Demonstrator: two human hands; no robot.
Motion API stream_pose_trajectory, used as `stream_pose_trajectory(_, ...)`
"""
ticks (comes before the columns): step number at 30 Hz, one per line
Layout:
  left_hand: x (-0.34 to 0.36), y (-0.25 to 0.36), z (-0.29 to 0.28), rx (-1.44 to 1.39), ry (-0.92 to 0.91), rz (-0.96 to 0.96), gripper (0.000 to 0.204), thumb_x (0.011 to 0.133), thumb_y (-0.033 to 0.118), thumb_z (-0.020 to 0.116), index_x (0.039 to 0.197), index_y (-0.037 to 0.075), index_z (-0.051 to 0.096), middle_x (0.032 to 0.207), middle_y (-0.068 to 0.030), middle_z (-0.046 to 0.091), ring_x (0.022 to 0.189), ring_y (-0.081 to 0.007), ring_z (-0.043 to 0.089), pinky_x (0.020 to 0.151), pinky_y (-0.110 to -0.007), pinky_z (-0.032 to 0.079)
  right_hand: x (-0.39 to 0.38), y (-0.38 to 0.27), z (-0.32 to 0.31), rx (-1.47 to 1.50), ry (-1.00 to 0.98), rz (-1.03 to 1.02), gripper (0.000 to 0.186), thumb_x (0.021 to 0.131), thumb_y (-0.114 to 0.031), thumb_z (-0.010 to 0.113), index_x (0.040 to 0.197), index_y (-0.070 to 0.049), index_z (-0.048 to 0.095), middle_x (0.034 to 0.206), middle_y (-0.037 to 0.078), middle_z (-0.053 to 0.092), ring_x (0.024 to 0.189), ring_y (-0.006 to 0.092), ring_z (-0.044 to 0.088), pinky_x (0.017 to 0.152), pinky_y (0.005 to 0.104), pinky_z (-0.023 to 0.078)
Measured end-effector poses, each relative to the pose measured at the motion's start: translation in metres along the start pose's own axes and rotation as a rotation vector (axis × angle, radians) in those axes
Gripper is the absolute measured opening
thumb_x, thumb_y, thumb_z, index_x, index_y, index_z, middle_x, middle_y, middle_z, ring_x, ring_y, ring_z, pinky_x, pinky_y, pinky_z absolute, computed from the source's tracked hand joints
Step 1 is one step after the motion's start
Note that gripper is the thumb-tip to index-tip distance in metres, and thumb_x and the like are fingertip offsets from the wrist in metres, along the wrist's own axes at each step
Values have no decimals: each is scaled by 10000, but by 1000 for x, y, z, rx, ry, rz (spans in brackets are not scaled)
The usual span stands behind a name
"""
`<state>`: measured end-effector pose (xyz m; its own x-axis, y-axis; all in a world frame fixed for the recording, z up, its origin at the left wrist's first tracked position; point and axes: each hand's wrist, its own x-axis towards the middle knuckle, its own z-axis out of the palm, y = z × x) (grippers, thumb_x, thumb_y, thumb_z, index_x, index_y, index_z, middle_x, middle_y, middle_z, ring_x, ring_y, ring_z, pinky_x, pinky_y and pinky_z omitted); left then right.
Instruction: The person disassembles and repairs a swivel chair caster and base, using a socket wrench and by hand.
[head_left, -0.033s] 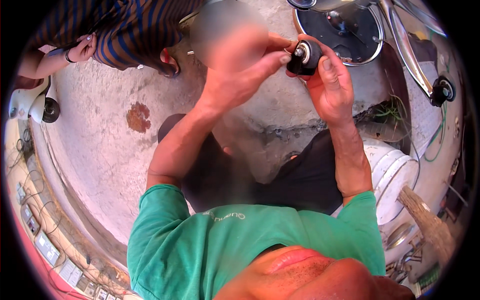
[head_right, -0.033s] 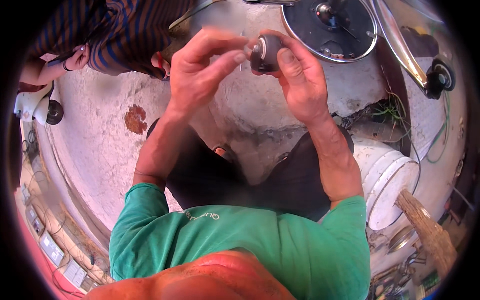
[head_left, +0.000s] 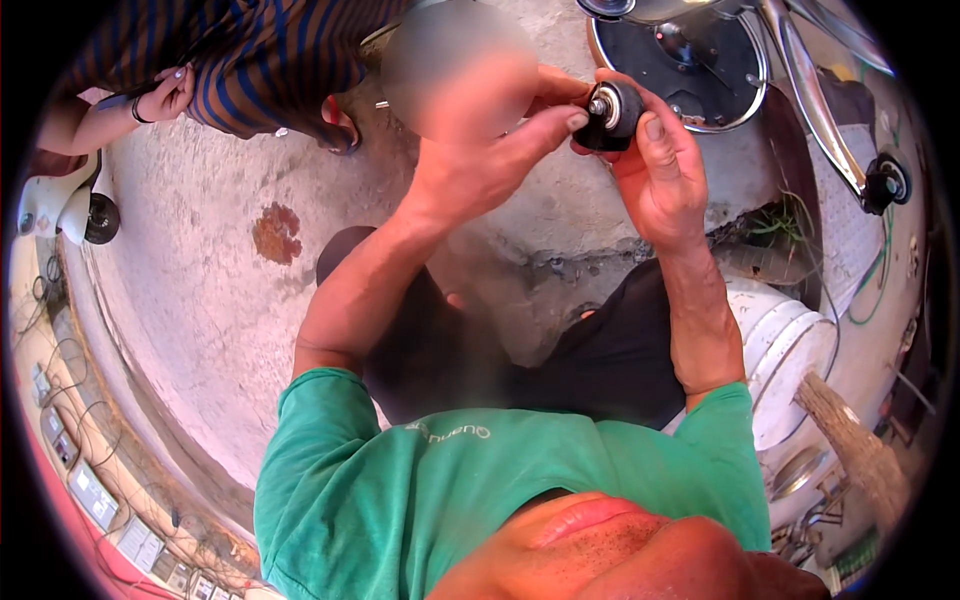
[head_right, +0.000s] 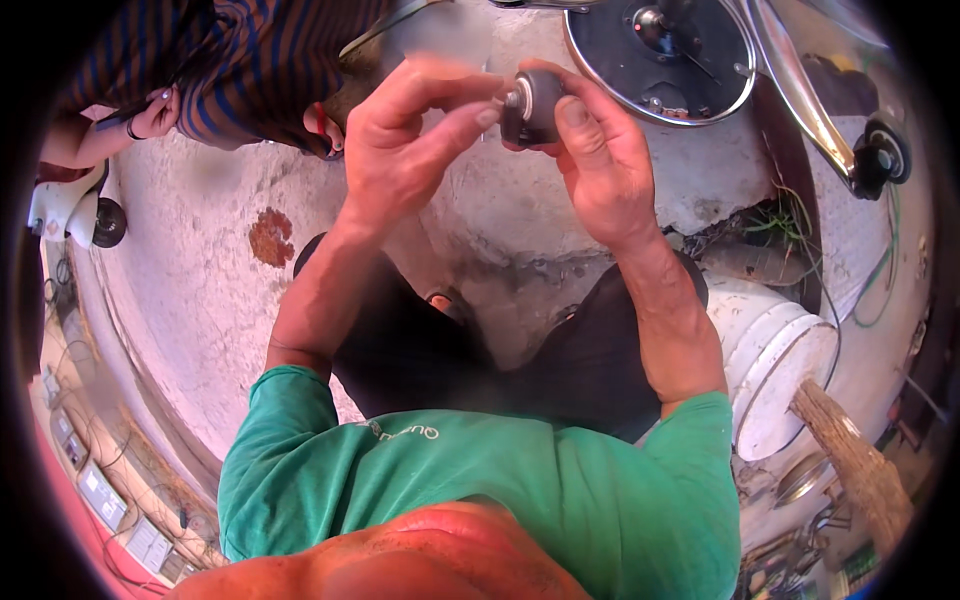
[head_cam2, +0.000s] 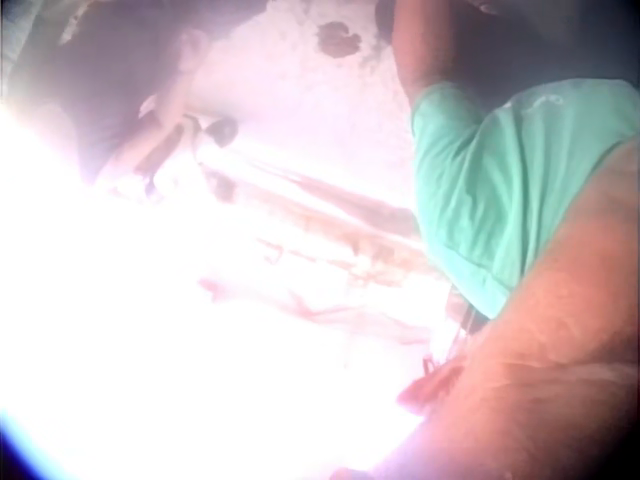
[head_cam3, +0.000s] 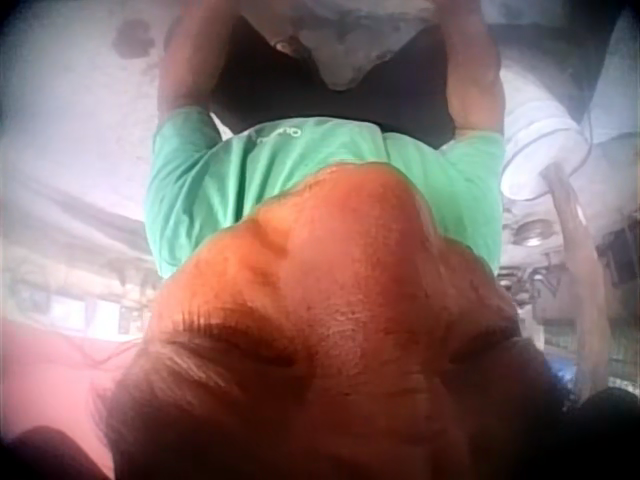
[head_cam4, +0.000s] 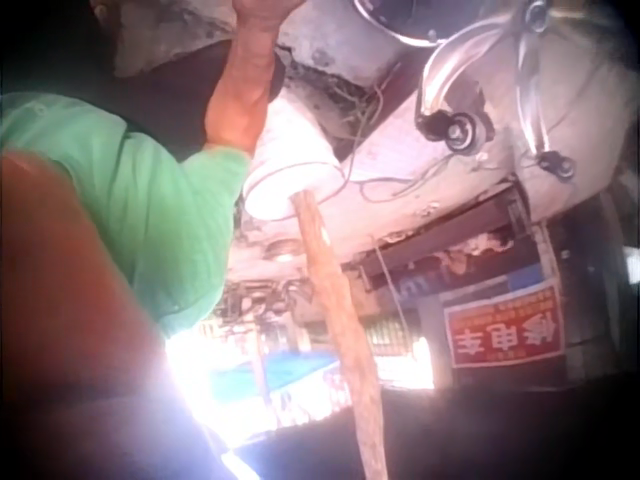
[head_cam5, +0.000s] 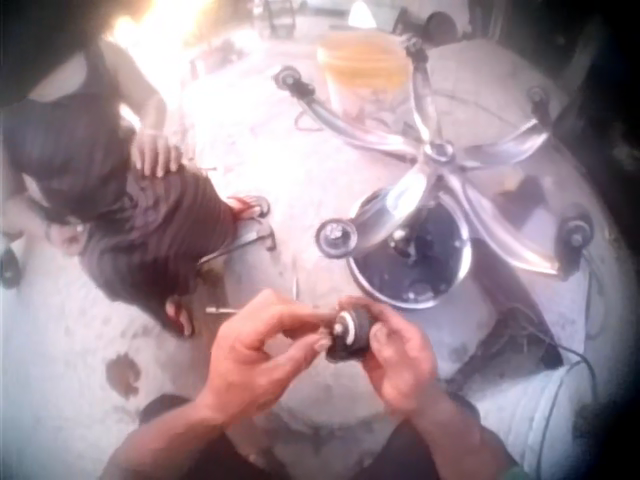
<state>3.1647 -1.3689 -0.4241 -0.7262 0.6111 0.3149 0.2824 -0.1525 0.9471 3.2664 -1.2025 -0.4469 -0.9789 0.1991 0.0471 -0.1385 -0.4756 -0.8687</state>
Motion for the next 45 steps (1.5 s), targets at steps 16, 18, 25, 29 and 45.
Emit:
stream_pose_trajectory(16,-1,-15,3,64,11,121,211,837,-75,757,1039,-26,717,955,-79,660,869,-138,617,784,-266,483,-3,13,0,-36,123,-155,417,1018,-220,665,1282,41,474,1170,145,674,1049,175,659,921,351,567)
stream_pose_trajectory(18,0,-18,3,53,13,115,207,844,-78,750,1041,-26,716,953,-75,656,874,-136,614,786,-264,481,-3,13,5,-29,151,-158,394,1016,-210,666,1253,44,480,1148,156,678,1023,184,672,898,355,584)
stream_pose_trajectory(25,0,-25,4,18,10,69,155,873,-64,729,1022,-26,713,939,-78,665,869,-135,621,786,-266,489,-2,18,5,-96,168,-203,372,1020,-187,652,1244,54,479,1195,208,676,1019,219,698,844,369,625)
stream_pose_trajectory(29,-1,-26,8,31,47,43,114,881,-21,741,993,-11,717,913,-69,682,842,-128,635,773,-270,501,-2,20,4,-58,174,-161,359,1023,-175,643,1255,43,476,1257,237,656,1062,237,692,868,366,616)
stream_pose_trajectory(45,-15,-284,-37,517,211,-635,467,882,442,728,1119,39,738,1096,-179,732,1029,-286,686,901,-413,529,0,24,-26,6,169,159,371,1069,-275,558,1325,-21,472,1279,252,656,958,214,703,749,273,556)
